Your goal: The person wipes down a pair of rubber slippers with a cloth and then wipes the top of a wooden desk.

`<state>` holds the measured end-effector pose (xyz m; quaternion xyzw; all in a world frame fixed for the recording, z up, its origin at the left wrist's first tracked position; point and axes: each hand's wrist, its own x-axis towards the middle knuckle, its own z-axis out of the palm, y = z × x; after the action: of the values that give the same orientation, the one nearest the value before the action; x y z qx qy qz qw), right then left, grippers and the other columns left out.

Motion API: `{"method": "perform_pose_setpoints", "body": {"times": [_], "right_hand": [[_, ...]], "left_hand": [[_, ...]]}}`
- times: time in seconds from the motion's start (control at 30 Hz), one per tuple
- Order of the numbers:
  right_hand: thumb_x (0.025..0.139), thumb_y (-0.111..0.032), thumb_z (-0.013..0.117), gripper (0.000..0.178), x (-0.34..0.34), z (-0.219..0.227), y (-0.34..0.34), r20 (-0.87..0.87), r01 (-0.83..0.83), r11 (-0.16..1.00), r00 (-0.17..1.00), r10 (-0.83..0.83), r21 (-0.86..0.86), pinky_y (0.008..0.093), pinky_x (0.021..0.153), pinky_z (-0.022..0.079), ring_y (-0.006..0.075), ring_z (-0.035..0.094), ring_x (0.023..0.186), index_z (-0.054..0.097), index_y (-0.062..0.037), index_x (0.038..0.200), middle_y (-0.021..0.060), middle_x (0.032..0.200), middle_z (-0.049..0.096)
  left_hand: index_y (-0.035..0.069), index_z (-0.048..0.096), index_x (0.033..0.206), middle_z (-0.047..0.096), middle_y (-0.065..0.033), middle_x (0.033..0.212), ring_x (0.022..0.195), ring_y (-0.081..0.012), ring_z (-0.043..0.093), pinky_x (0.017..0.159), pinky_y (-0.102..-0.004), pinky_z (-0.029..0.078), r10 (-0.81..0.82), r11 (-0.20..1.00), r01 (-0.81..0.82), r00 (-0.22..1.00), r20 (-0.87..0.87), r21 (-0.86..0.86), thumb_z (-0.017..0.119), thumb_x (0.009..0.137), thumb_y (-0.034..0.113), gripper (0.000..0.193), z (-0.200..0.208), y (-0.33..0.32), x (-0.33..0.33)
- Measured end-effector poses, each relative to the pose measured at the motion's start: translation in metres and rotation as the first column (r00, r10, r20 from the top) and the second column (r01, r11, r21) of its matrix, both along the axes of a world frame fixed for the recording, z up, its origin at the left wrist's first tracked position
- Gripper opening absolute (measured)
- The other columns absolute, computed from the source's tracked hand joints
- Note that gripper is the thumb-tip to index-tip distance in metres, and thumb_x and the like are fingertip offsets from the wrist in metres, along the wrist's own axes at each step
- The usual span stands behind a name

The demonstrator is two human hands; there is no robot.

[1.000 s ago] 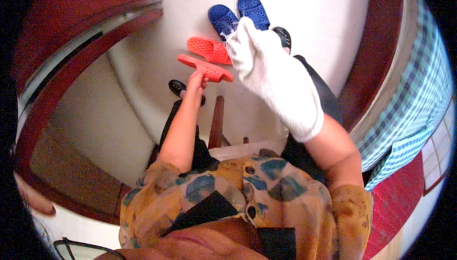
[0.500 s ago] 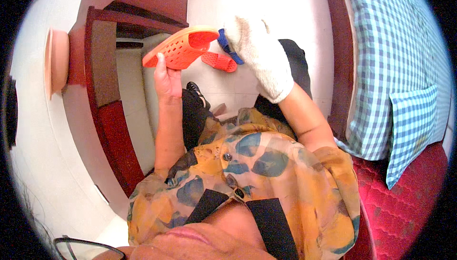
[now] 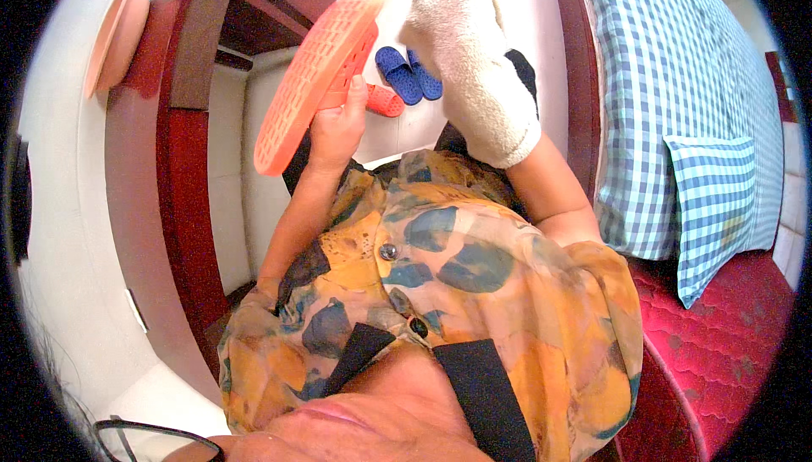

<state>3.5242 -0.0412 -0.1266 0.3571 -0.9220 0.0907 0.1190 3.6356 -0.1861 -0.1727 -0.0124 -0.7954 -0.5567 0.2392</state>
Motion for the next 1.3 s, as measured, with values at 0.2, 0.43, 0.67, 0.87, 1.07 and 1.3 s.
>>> {"method": "perform_pose_setpoints", "body": {"times": [0.2, 0.43, 0.67, 0.87, 1.07, 1.3], "right_hand": [[0.081, -0.016, 0.053, 0.020, 0.020, -0.013, 0.010, -0.074, -0.027, 0.945, 0.997, 0.003, -0.326, 0.0342, 0.075, 0.047, 0.0270, 0.061, 0.079, 0.057, -0.0050, 0.097, 0.0103, 0.079, 0.061], [0.080, -0.017, 0.055, 0.020, 0.066, -0.001, 0.002, -0.129, -0.329, 0.818, 0.944, 0.305, -0.472, 0.0342, 0.072, 0.047, 0.0266, 0.060, 0.080, 0.058, -0.0047, 0.095, 0.0107, 0.082, 0.059], [0.079, -0.017, 0.056, 0.019, 0.066, -0.004, -0.037, -0.205, -0.572, 0.669, 0.811, 0.548, -0.474, 0.0342, 0.070, 0.047, 0.0261, 0.059, 0.081, 0.059, -0.0044, 0.093, 0.0111, 0.084, 0.058], [0.078, -0.018, 0.057, 0.019, 0.022, 0.002, -0.053, -0.193, -0.611, 0.653, 0.779, 0.597, -0.446, 0.0342, 0.067, 0.047, 0.0257, 0.058, 0.082, 0.059, -0.0042, 0.092, 0.0115, 0.087, 0.057], [0.078, -0.005, 0.050, 0.029, 0.002, 0.005, -0.032, -0.226, -0.298, 0.939, 0.940, 0.256, -0.173, 0.0376, 0.076, 0.047, 0.0317, 0.058, 0.087, 0.057, -0.0045, 0.106, 0.0151, 0.091, 0.059], [0.077, -0.005, 0.050, 0.030, 0.018, -0.002, -0.009, -0.229, -0.145, 0.857, 0.973, 0.033, -0.494, 0.0381, 0.078, 0.046, 0.0328, 0.056, 0.091, 0.056, -0.0026, 0.107, 0.0167, 0.096, 0.057]], "left_hand": [[0.000, 0.054, 0.115, 0.060, -0.0141, 0.107, 0.101, -0.0298, 0.056, 0.089, -0.0392, 0.041, 0.218, 0.825, -0.301, 0.950, -0.222, -0.478, 0.051, 0.090, 0.014, 0.029, -0.009, -0.007, -0.003], [0.002, 0.049, 0.122, 0.052, -0.0120, 0.121, 0.108, -0.0236, 0.053, 0.095, -0.0372, 0.040, 0.004, 0.999, -0.005, 1.000, 0.031, 0.043, 0.052, 0.087, 0.013, 0.037, 0.018, 0.000, 0.001], [0.000, 0.042, 0.127, 0.050, -0.0106, 0.123, 0.108, -0.0206, 0.053, 0.095, -0.0343, 0.041, -0.278, 0.520, 0.065, 0.956, 0.096, 0.852, 0.053, 0.088, 0.012, 0.042, 0.028, -0.004, 0.010], [-0.002, 0.035, 0.131, 0.042, -0.0136, 0.132, 0.114, -0.0248, 0.051, 0.092, -0.0358, 0.047, -0.243, 0.657, 0.123, 0.969, 0.054, 0.744, 0.050, 0.090, 0.016, 0.047, 0.017, -0.008, 0.011], [-0.003, 0.033, 0.132, 0.038, -0.0141, 0.137, 0.126, -0.0265, 0.038, 0.104, -0.0433, 0.030, -0.261, 0.523, 0.139, 0.965, 0.003, 0.841, 0.038, 0.096, 0.023, 0.045, 0.023, -0.018, 0.010], [-0.001, 0.033, 0.134, 0.037, -0.0157, 0.138, 0.126, -0.0288, 0.037, 0.107, -0.0450, 0.026, -0.227, 0.098, 0.229, 0.953, -0.202, 0.968, 0.035, 0.094, 0.039, 0.057, 0.033, -0.036, -0.003]]}}
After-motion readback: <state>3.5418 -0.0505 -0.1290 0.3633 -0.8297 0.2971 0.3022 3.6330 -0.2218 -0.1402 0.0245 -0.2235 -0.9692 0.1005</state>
